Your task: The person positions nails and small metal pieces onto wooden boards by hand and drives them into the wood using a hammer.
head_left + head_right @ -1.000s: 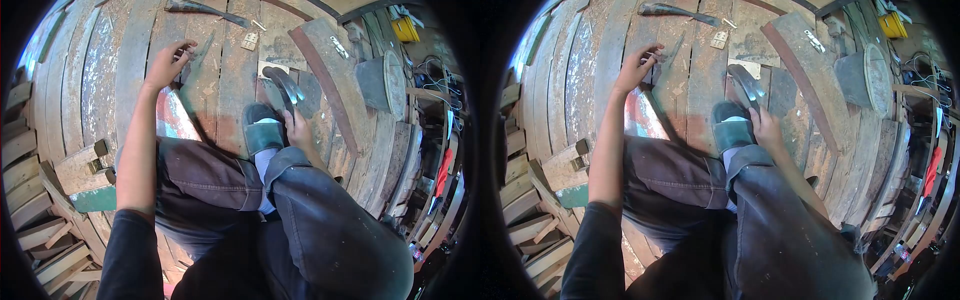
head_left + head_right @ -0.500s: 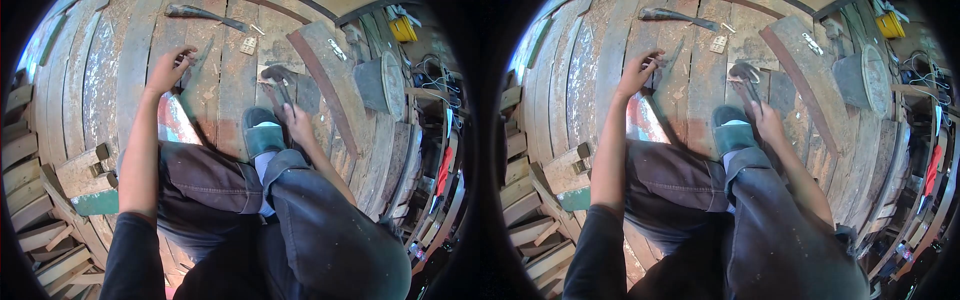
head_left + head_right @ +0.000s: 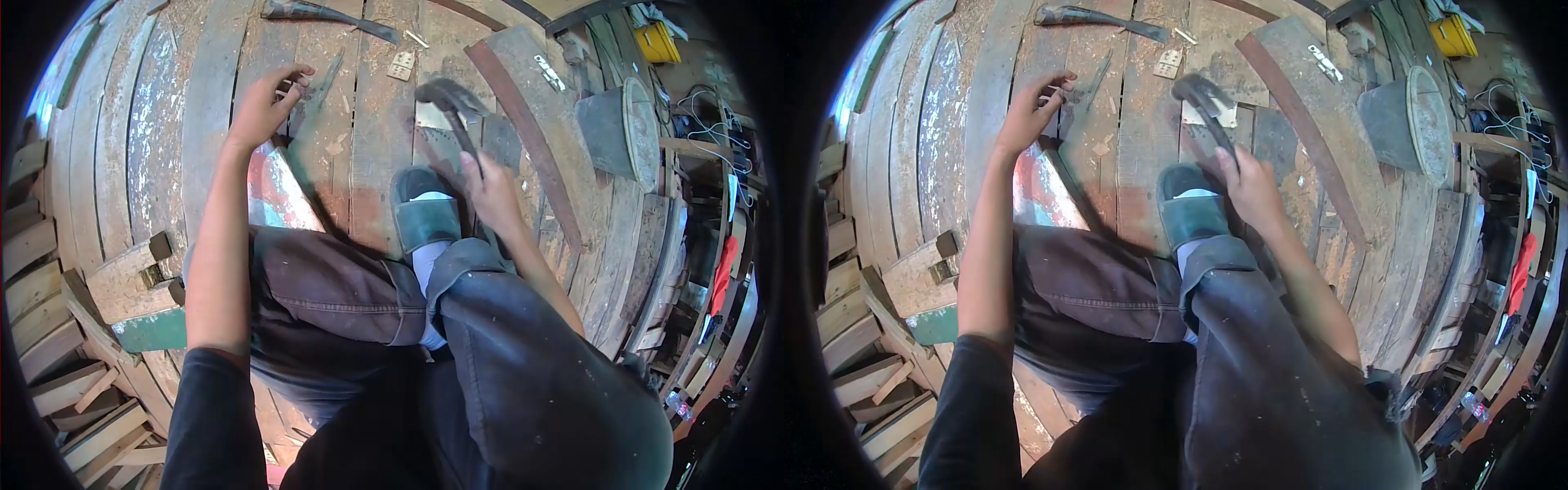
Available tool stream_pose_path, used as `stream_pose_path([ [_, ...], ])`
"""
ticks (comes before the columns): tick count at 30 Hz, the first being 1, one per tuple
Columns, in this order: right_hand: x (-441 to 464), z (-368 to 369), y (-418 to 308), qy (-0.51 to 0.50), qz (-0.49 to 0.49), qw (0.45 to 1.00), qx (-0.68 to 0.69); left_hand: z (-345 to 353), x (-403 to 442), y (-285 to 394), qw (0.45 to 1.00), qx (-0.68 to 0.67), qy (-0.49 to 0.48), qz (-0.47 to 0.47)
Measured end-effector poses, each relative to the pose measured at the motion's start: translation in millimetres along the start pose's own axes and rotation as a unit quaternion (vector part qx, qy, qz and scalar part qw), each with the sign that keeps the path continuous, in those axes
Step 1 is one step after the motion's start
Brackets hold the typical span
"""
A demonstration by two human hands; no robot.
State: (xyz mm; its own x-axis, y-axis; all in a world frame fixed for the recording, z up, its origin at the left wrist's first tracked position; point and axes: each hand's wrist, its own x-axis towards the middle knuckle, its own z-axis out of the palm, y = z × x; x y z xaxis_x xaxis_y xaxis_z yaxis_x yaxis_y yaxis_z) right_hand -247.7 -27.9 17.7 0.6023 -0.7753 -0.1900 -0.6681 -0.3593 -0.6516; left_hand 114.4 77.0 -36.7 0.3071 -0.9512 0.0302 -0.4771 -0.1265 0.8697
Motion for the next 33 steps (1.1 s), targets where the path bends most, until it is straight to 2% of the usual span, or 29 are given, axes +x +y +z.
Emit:
stream_pose_path([
  [1,2,-6,-10,0.002,0.008,1.0,0.016,-1,2,2,1.0,0.005,0.011,-0.004],
  [2,2,-6,-6,0.028,-0.026,0.999,0.029,-1,2,5,1.0,0.004,0.015,-0.009],
  [5,-3,-9,-3,0.017,-0.04,0.999,0.016,1,3,0,1.0,0.013,0.017,0.015],
  [6,-6,2,19,0.015,-0.039,0.998,-0.05,-1,3,2,1.0,0.016,0.01,0.011],
  [7,-9,7,32,0.015,-0.042,0.998,-0.049,-2,4,1,1.0,0.018,0.013,0.012],
  [9,-13,13,50,-0.05,0.003,0.997,-0.065,-3,3,-1,1.0,0.013,0.02,0.013],
  [11,-26,8,65,-0.074,0.025,0.995,-0.065,-5,1,2,1.0,0.018,0.019,0.002],
  [14,-35,-12,60,-0.084,-0.089,0.956,-0.268,-3,3,4,1.0,0.015,0.011,-0.002],
  [15,-30,-19,55,-0.082,-0.087,0.956,-0.268,-2,4,5,1.0,0.02,0.006,0.007],
  [17,-12,-31,52,-0.109,-0.237,0.905,-0.336,0,7,7,1.0,0.024,-0.001,0.019],
  [18,1,-38,49,-0.129,-0.277,0.869,-0.39,1,7,7,1.0,0.016,-0.001,0.018],
  [19,15,-42,51,-0.127,-0.274,0.87,-0.391,1,6,5,1.0,0.007,0.0,0.017],
  [21,40,-47,52,-0.157,-0.296,0.835,-0.436,1,3,4,1.0,0.011,0.017,0.016],
  [22,48,-50,48,-0.165,-0.257,0.827,-0.473,-1,1,5,1.0,0.013,0.013,0.005],
  [23,50,-54,46,-0.165,-0.261,0.825,-0.473,-4,0,5,1.0,0.015,0.01,-0.007],
  [25,50,-60,42,-0.122,-0.332,0.804,-0.478,-6,-1,6,1.0,0.016,0.018,-0.012],
  [29,49,-63,35,-0.151,-0.383,0.809,-0.419,-1,3,7,1.0,0.0,0.008,-0.009],
  [33,61,-64,34,-0.169,-0.301,0.812,-0.47,3,3,6,1.0,0.01,-0.002,-0.011],
])
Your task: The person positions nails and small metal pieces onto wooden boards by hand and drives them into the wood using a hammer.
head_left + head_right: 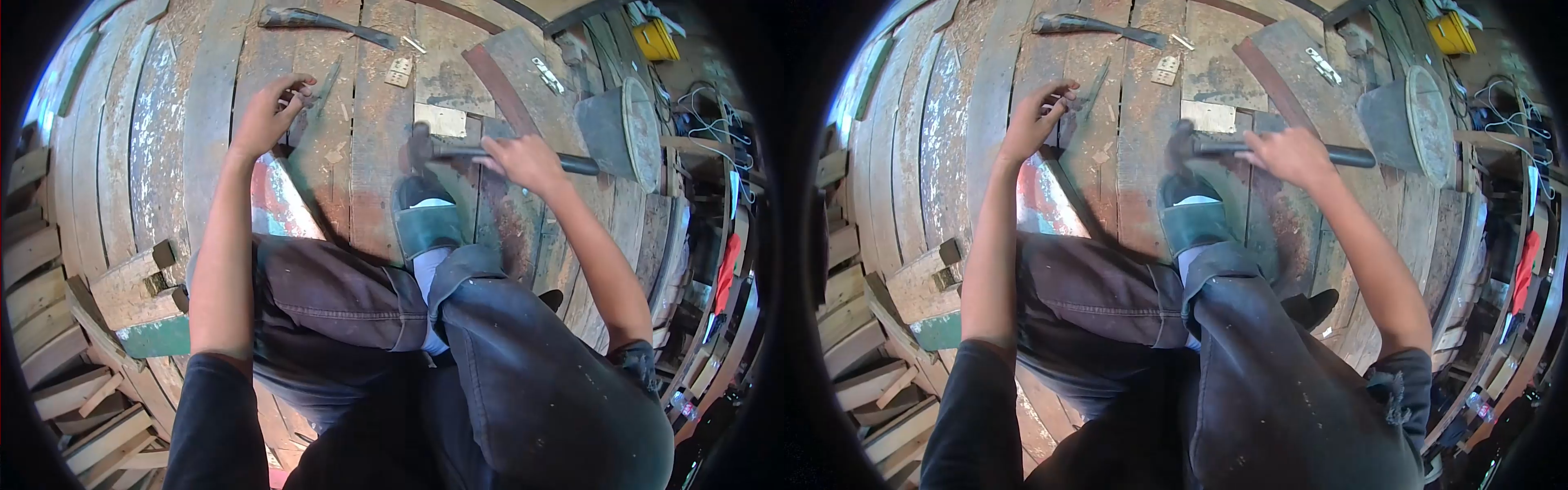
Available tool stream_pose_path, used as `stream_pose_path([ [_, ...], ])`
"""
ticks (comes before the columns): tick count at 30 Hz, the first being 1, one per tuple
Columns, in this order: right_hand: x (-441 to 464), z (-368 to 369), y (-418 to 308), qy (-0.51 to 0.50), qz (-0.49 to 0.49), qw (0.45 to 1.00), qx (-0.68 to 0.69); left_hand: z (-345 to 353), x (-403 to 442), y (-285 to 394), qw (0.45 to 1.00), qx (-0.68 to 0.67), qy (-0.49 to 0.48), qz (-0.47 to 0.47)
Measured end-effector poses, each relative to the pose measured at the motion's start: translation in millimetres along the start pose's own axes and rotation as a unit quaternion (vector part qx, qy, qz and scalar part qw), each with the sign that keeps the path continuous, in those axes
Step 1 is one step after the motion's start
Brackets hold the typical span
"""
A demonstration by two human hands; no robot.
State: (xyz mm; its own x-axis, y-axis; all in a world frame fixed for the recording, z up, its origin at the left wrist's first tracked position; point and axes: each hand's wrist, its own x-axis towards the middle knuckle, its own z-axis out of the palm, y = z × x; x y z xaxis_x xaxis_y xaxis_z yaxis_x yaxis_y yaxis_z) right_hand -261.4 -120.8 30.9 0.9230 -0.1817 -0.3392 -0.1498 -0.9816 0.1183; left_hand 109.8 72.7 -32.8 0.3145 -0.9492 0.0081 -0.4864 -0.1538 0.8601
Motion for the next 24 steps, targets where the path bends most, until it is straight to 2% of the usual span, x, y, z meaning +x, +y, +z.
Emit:
stream_pose_path([
  [3,4,-9,-2,-0.005,0.045,0.999,0.013,-5,-1,-3,1.0,0.0,0.002,0.005],
  [5,-2,-14,-13,0.107,0.055,0.985,0.126,-5,0,-6,1.0,0.008,0.008,0.018],
  [6,-2,-20,-18,0.105,0.05,0.985,0.127,-4,-1,-4,1.0,0.008,0.011,0.013],
  [8,-2,-32,-29,0.181,0.106,0.931,0.299,-3,-1,-1,1.0,0.01,0.014,0.004],
  [9,-2,-41,-34,0.196,0.134,0.906,0.351,-2,-1,-2,1.0,0.01,0.011,0.002],
  [10,-2,-39,-38,0.196,0.136,0.905,0.352,-3,-1,-2,1.0,0.011,0.009,0.003],
  [12,-2,-28,-43,0.225,0.215,0.837,0.45,-3,1,-3,1.0,0.012,0.01,0.006],
  [14,-4,-19,-46,0.233,0.224,0.822,0.468,-4,0,-6,1.0,0.004,0.01,0.015],
  [16,-8,-20,-51,0.115,0.298,0.784,0.532,-4,0,-6,1.0,0.004,0.011,0.014],
  [17,-11,-17,-53,0.113,0.299,0.782,0.534,-3,0,-6,1.0,0.002,0.012,0.015],
  [19,-15,-10,-56,0.129,0.277,0.809,0.502,-1,0,-2,1.0,0.004,0.009,0.017],
  [20,-16,-8,-62,0.13,0.275,0.809,0.503,-2,0,0,1.0,0.006,0.01,0.021],
  [22,-16,-3,-75,0.202,0.272,0.806,0.486,-4,0,-3,1.0,0.005,0.003,0.02],
  [23,-16,25,-78,0.219,0.268,0.793,0.502,-4,1,-4,1.0,0.004,-0.006,0.019],
  [24,-13,24,-90,0.209,0.294,0.791,0.494,-5,2,-6,1.0,0.005,-0.001,0.022],
])
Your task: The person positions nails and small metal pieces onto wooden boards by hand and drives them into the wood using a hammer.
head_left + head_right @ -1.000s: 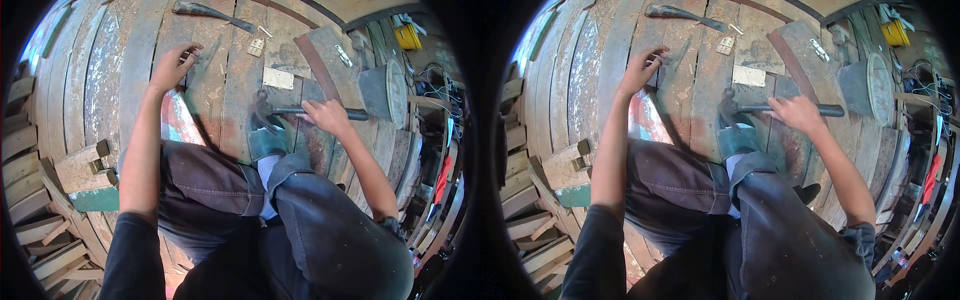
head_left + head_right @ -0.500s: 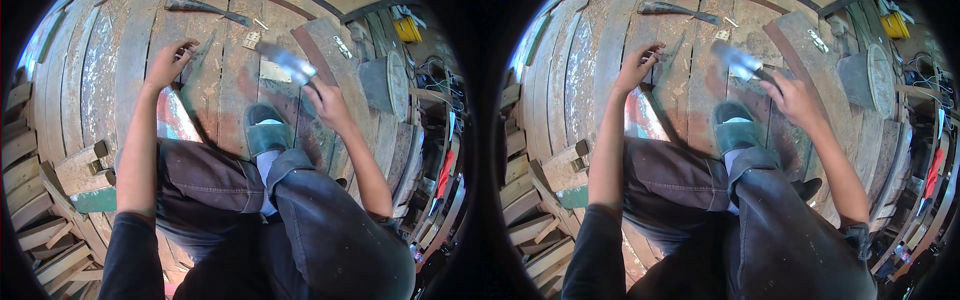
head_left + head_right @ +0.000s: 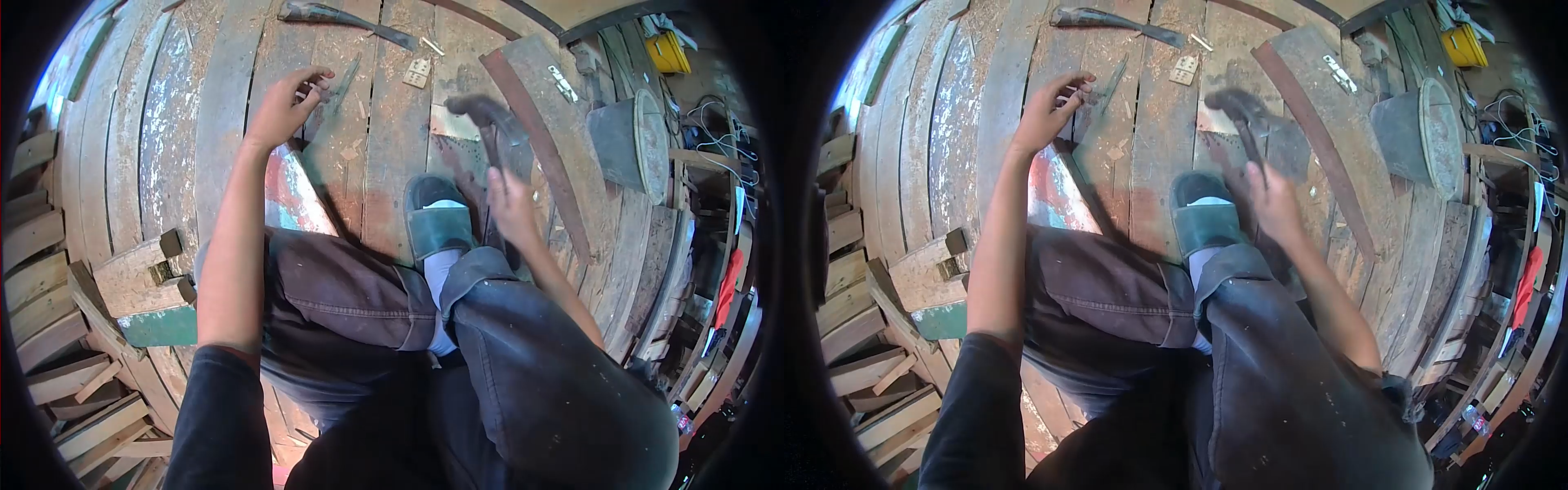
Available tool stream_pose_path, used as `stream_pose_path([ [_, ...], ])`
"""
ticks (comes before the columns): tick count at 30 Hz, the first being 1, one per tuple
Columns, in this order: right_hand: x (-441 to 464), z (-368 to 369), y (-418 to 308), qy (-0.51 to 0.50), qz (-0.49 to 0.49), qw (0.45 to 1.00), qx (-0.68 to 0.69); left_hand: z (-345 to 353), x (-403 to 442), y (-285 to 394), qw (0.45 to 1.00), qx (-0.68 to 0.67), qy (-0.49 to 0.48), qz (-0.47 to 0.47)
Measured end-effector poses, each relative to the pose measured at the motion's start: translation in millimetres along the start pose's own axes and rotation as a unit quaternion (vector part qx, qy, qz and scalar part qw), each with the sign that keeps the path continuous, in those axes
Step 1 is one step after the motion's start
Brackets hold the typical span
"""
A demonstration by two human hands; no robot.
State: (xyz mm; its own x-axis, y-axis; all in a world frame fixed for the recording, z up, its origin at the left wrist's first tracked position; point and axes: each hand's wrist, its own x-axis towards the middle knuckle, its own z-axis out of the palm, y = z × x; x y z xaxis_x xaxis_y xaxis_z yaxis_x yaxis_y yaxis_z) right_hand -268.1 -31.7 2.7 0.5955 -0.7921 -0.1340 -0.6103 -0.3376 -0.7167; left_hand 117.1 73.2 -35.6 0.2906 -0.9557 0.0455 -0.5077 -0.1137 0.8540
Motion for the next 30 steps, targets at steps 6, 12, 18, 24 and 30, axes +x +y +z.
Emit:
stream_pose_path([
  [6,-8,8,8,-0.054,0.061,0.996,0.022,3,-3,0,1.0,-0.02,0.017,-0.011],
  [12,-4,22,18,-0.054,0.011,0.997,-0.051,4,1,1,1.0,-0.01,0.015,0.006],
  [18,-14,11,-10,-0.05,-0.019,0.999,-0.001,1,-4,4,1.0,0.003,0.016,-0.015],
  [24,-8,35,34,-0.101,0.101,0.989,0.031,5,-1,-5,0.998,0.013,0.029,0.045],
  [30,-10,5,-19,-0.05,0.016,0.998,0.04,2,-3,6,1.0,-0.007,0.017,-0.021],
])
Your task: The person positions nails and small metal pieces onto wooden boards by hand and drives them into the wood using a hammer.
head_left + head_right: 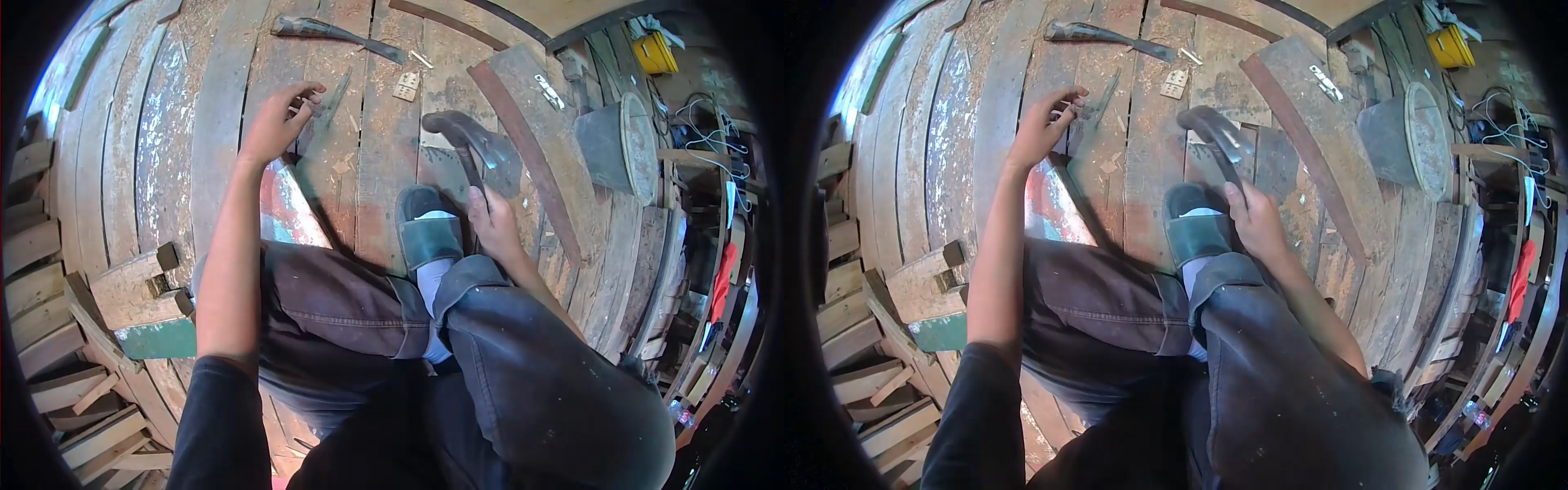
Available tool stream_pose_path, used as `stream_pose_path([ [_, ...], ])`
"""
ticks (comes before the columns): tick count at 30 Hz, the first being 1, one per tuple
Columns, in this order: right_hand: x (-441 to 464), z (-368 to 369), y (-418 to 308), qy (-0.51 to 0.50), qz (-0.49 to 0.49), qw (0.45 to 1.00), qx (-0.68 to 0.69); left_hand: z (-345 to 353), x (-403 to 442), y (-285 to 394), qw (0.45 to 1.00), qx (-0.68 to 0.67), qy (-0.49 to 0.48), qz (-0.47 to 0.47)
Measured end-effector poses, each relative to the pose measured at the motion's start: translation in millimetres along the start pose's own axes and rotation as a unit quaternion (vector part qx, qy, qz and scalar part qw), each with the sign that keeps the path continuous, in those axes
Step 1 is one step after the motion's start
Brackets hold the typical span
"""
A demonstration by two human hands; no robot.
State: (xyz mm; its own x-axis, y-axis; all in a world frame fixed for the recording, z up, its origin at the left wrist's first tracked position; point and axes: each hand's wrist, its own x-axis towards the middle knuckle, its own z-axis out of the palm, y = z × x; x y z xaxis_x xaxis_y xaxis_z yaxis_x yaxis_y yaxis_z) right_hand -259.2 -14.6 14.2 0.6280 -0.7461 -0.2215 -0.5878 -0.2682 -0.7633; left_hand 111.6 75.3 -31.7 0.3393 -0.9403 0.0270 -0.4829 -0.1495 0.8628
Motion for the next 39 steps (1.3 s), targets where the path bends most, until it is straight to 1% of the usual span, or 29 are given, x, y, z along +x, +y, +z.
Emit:
stream_pose_path([
  [2,1,9,9,0.051,0.029,0.998,-0.018,-2,2,3,1.0,0.002,0.008,0.013],
  [3,4,18,23,0.055,0.012,0.998,0.003,-2,1,2,1.0,0.001,0.005,0.015],
  [4,9,17,29,0.057,0.009,0.998,0.003,-1,1,0,1.0,0.001,0.0,0.018],
  [6,14,12,42,-0.005,0.06,0.996,-0.065,-1,2,-3,1.0,0.016,0.002,0.026],
  [7,11,7,33,0.022,0.018,0.996,-0.088,-1,2,-4,1.0,-0.002,0.001,0.025],
  [8,6,4,22,0.017,0.025,0.996,-0.085,-1,-1,-6,1.0,-0.022,0.0,0.02],
  [10,3,-1,8,0.067,0.024,0.997,0.022,-2,-1,-4,1.0,-0.009,-0.002,0.008],
  [11,3,2,12,0.088,-0.002,0.995,0.051,-2,0,-3,1.0,-0.002,-0.003,0.009],
  [12,3,7,14,0.09,-0.004,0.995,0.049,-1,3,-1,1.0,0.005,-0.003,0.012],
  [14,3,17,19,0.088,-0.005,0.996,0.016,0,3,-1,1.0,0.003,0.002,0.02],
  [15,6,21,24,0.04,0.029,0.999,-0.013,0,2,-1,1.0,0.001,0.005,0.023],
  [16,8,20,31,0.041,0.026,0.999,-0.015,-1,3,-3,1.0,0.001,0.007,0.025],
  [18,8,20,40,0.009,0.03,0.999,-0.037,-2,2,-9,0.999,-0.001,-0.001,0.035],
  [21,15,-6,7,0.011,0.026,0.998,-0.061,-4,-1,5,1.0,0.002,-0.001,-0.005],
  [23,18,-15,-3,0.009,0.028,0.998,-0.063,-2,1,4,1.0,-0.004,0.002,0.005],
  [25,18,-14,6,0.055,-0.028,0.997,-0.044,-1,2,2,1.0,-0.01,0.009,0.016],
  [28,11,9,45,0.054,-0.027,0.996,-0.066,-4,0,-1,1.0,-0.011,0.008,0.02],
  [29,11,19,66,0.03,-0.005,0.998,-0.05,-5,-1,-3,1.0,-0.009,0.013,0.021],
  [30,9,18,62,0.032,-0.004,0.998,-0.051,-4,0,-1,1.0,-0.007,0.015,0.024],
  [32,1,19,56,0.02,0.027,0.999,-0.007,-4,3,0,1.0,-0.003,0.004,0.016],
  [33,-1,19,46,0.067,-0.005,0.998,-0.013,-3,0,0,1.0,0.0,-0.004,0.006],
  [37,4,-6,25,0.073,0.024,0.997,0.029,-2,4,0,1.0,0.002,-0.011,0.024],
  [39,3,-12,18,0.08,0.027,0.996,0.041,1,3,-1,1.0,0.006,0.002,0.022],
])
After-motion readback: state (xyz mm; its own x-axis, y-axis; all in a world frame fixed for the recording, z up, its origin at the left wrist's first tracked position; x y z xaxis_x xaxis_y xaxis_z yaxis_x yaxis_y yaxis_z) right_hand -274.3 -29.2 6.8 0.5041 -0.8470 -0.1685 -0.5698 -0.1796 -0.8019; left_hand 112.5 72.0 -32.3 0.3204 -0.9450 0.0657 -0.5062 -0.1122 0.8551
